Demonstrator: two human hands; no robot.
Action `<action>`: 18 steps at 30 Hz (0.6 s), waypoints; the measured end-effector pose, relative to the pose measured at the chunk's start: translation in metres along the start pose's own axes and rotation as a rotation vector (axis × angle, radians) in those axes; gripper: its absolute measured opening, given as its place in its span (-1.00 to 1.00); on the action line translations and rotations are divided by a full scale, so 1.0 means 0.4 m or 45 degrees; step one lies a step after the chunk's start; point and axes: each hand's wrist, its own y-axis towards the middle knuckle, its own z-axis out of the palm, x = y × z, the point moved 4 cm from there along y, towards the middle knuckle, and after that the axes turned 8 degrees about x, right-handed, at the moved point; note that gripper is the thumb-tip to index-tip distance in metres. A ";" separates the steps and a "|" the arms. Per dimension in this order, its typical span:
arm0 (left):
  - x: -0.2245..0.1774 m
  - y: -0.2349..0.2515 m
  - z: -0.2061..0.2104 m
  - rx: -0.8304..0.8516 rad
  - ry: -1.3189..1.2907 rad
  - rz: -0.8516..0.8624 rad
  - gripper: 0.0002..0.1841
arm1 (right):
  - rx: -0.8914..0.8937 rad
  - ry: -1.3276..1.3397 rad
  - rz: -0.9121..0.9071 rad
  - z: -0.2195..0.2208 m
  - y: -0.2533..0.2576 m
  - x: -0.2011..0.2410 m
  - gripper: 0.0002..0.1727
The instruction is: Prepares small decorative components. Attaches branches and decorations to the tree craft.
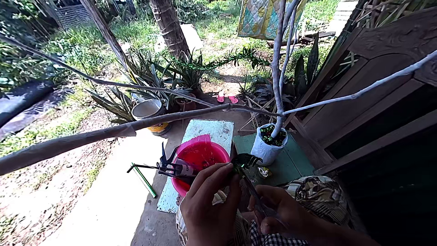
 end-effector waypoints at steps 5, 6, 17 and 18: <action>0.002 -0.001 0.000 0.000 -0.026 0.006 -0.77 | -0.011 -0.039 0.012 -0.003 -0.002 0.003 -0.58; 0.003 -0.001 0.000 0.006 -0.032 0.008 -0.78 | -0.009 -0.038 0.012 -0.003 -0.002 0.003 -0.58; 0.006 -0.003 -0.003 0.029 -0.056 -0.008 -0.78 | -0.042 -0.026 -0.012 0.003 -0.001 -0.004 -0.63; 0.006 -0.003 -0.003 0.030 -0.057 -0.010 -0.78 | -0.041 -0.032 -0.017 0.003 0.000 -0.005 -0.62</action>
